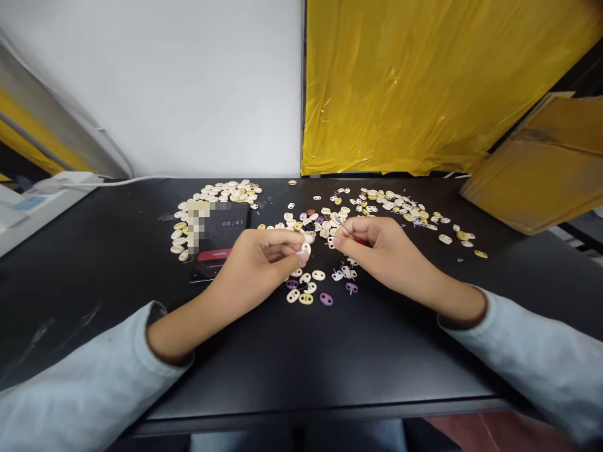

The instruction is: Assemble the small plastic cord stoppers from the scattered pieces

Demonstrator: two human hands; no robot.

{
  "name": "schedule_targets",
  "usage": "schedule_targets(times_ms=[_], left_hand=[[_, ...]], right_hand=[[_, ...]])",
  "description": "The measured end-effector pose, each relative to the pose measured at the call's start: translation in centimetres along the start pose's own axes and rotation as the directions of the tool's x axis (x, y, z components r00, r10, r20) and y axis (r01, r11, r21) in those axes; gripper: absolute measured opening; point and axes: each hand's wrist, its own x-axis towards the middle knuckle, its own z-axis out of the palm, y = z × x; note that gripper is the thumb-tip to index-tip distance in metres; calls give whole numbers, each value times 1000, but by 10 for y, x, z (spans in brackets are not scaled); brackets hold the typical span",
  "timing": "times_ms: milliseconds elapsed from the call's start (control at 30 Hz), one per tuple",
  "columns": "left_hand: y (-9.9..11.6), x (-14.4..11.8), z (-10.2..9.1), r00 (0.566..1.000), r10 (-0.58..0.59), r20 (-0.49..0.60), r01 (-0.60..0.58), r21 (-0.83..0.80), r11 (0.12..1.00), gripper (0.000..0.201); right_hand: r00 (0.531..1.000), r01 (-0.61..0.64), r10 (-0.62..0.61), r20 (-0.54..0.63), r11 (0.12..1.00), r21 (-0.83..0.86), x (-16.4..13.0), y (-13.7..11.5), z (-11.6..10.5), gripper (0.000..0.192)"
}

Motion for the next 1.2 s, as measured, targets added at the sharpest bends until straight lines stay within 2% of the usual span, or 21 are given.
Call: schedule_targets(times_ms=[67, 133, 267, 400, 600, 733, 933, 1200], left_hand=[[-4, 1, -2, 997, -9, 70, 2, 90, 996, 10], [-6, 1, -2, 995, 15, 94, -28, 144, 989, 10], [-8, 0, -1, 993, 58, 102, -75, 164, 984, 12], [-5, 0, 1, 994, 69, 81, -80, 143, 986, 13], [3, -1, 4, 998, 58, 19, -58, -15, 998, 18], [5, -3, 4, 996, 75, -56, -79, -83, 993, 20], [9, -4, 7, 996, 72, -54, -79, -149, 986, 22], [10, -4, 8, 996, 57, -72, -67, -144, 987, 19]], right_hand=[[1000, -5, 2, -19, 985, -171, 1, 4, 0, 17], [1000, -24, 23, -7, 951, -308, 1, 7, 0, 15], [997, -23, 47, 54, 925, -378, 2, 12, 1, 14], [999, -25, 36, 29, 951, -309, 2, 10, 0, 16], [998, 47, -46, 40, 999, -26, -1, 1, 1, 22], [998, 36, -41, 46, 994, 103, -4, -2, 4, 25], [997, -5, -11, 73, 977, 212, -5, -4, 7, 25], [996, -42, 19, 85, 958, 283, -5, -5, 7, 27]])
